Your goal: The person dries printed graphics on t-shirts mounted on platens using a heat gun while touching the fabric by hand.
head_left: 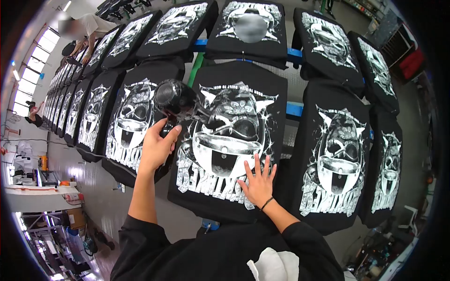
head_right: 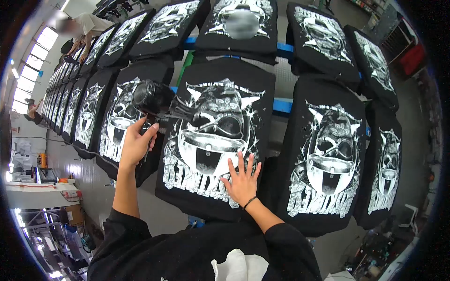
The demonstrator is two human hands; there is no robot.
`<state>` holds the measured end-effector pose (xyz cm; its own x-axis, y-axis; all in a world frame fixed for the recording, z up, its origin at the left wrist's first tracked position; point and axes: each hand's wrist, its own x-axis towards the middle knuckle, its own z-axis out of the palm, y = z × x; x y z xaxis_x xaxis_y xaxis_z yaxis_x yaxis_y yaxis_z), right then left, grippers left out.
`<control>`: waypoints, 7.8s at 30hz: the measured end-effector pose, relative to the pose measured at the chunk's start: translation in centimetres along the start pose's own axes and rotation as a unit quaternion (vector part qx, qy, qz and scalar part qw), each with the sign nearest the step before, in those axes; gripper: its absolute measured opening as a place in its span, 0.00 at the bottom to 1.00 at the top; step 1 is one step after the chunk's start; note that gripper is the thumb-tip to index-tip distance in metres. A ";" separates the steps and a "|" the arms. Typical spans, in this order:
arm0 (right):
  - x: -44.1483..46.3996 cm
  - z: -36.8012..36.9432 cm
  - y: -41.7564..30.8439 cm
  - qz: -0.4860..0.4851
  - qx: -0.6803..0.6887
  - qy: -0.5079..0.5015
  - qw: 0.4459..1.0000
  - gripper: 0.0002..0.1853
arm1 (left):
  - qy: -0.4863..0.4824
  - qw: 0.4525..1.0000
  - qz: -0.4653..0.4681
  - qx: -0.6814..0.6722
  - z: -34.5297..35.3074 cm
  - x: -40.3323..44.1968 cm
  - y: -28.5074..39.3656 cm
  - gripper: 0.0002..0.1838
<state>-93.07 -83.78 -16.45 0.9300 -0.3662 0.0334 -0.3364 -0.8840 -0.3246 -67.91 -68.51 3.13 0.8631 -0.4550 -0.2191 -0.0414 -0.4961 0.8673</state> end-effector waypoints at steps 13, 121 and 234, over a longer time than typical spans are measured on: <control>-0.3 -0.2 -0.4 0.010 -0.032 0.009 0.999 0.36 | 0.006 0.999 -0.006 -0.043 -3.1 2.0 -2.8 0.22; 4.9 1.4 10.1 0.149 0.367 0.097 0.913 0.40 | -0.096 0.990 0.092 0.038 13.7 6.0 6.8 0.24; -0.6 1.6 -3.5 0.029 -0.030 0.004 0.999 0.36 | -0.049 0.998 0.016 -0.032 -3.2 0.5 -2.6 0.28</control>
<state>-92.24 -80.02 -16.84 0.9073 -0.4199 0.0231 -0.3989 -0.8767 -0.2687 -65.76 -65.06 2.21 0.8082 -0.5419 -0.2308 -0.0337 -0.4337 0.9004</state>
